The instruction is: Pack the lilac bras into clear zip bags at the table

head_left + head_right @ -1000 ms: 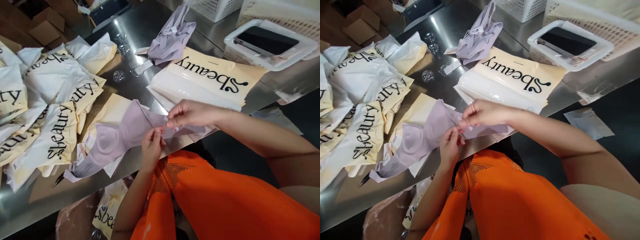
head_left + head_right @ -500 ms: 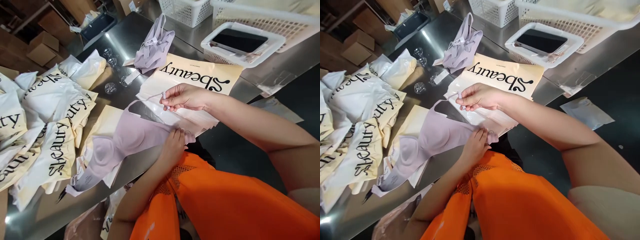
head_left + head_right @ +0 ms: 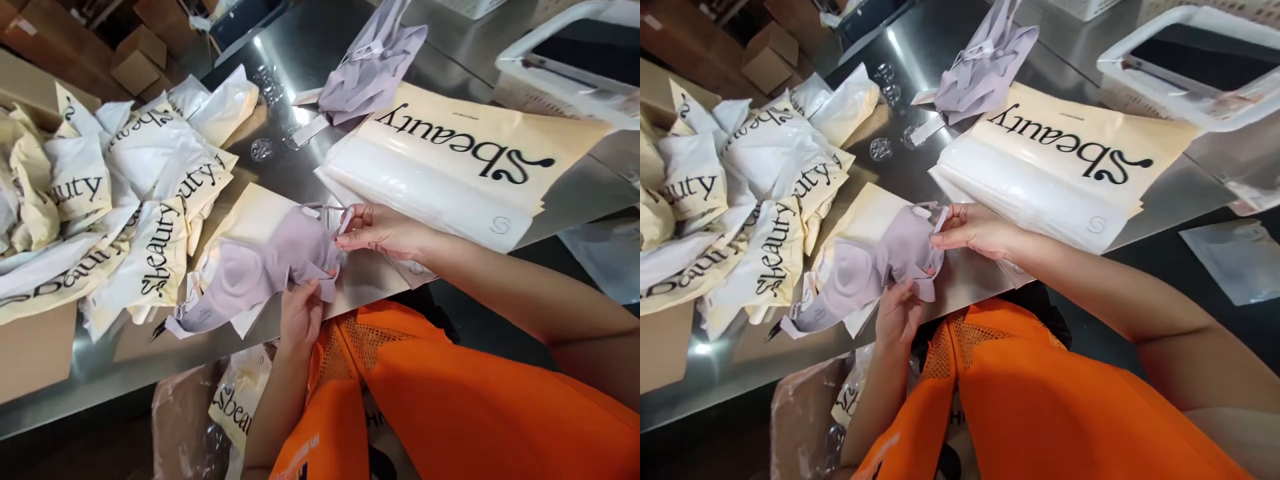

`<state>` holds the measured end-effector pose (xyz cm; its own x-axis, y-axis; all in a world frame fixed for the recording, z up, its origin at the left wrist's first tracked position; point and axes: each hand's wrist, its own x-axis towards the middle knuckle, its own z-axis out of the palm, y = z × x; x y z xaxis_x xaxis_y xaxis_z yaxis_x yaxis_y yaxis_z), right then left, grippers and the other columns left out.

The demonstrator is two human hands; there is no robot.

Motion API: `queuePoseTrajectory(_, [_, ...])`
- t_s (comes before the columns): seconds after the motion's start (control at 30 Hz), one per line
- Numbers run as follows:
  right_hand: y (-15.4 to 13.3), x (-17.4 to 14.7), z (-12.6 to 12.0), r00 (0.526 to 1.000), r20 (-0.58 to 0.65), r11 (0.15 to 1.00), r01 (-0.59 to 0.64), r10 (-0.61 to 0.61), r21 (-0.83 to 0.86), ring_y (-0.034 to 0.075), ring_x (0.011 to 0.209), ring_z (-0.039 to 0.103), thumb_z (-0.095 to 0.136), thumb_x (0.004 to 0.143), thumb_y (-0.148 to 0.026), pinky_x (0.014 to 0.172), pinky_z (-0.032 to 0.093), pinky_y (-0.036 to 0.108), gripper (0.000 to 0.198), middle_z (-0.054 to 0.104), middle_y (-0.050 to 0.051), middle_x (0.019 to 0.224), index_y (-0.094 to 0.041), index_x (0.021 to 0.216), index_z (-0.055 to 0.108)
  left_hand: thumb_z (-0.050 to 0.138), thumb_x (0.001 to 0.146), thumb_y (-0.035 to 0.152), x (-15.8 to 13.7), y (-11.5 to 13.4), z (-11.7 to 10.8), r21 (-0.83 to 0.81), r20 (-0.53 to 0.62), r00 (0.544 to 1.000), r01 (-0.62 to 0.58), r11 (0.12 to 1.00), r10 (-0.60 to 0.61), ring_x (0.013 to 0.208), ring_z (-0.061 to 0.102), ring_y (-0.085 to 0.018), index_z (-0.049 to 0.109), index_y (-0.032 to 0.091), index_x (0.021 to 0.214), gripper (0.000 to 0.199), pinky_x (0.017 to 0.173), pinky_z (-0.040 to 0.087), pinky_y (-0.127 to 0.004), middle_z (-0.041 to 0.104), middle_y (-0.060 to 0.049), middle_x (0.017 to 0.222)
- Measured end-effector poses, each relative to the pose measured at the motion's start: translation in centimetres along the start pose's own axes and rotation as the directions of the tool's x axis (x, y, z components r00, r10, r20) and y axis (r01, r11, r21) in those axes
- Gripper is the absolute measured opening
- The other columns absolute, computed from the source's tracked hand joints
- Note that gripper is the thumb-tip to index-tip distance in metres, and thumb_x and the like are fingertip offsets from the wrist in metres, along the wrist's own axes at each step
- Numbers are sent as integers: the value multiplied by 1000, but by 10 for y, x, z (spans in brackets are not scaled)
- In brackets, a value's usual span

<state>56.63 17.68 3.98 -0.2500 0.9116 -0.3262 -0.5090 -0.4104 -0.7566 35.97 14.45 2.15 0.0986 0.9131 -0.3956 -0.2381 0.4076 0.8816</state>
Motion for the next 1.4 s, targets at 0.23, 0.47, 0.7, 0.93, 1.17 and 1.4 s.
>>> queuePoseTrajectory(0.23, [31,-13,29,981,23,967,195,-194,-164,13,68,69,91,64,-33,70,60,28,38,72,1,76,-17,86,65,91,59,35,-13,1,-3,-84,-150,969,-211,974,197,79,73,-18,40,23,74,55,91,55,-38,72,3,72])
queuePoseTrajectory(0.47, [52,-22,53,915,-74,880,357,-397,-312,15,69,70,87,69,-34,68,61,28,26,72,3,77,-18,74,67,86,71,26,-22,-8,-17,36,-70,927,-366,930,367,73,68,-13,40,24,80,47,72,58,-29,69,4,79])
queuePoseTrajectory(0.7, [57,-34,49,770,50,653,571,-636,-497,17,71,73,81,76,-23,65,61,27,12,74,2,77,-23,74,70,78,81,27,-26,-9,-29,436,69,757,-609,663,650,67,67,-15,73,21,90,12,63,54,-26,71,-1,77])
queuePoseTrajectory(0.93, [58,-37,43,697,203,473,643,-688,-602,18,75,73,71,88,-29,67,60,29,8,75,2,77,-28,83,77,80,78,12,-30,-5,-29,509,208,641,-716,477,739,68,67,-14,75,29,114,40,64,55,-25,74,2,80])
queuePoseTrajectory(1.17, [64,-42,48,656,134,468,651,-743,-598,17,78,71,70,88,-17,69,59,29,10,74,3,84,-26,86,74,67,82,4,-36,7,-9,575,180,512,-747,332,840,66,65,-14,70,21,84,16,62,53,-25,68,1,72])
queuePoseTrajectory(1.4, [71,-42,50,587,231,425,757,-776,-497,17,73,69,72,85,-14,64,59,29,14,69,3,79,-26,89,75,62,87,13,-40,5,-7,599,197,494,-745,295,847,63,62,-15,63,21,81,10,60,52,-28,63,0,69])
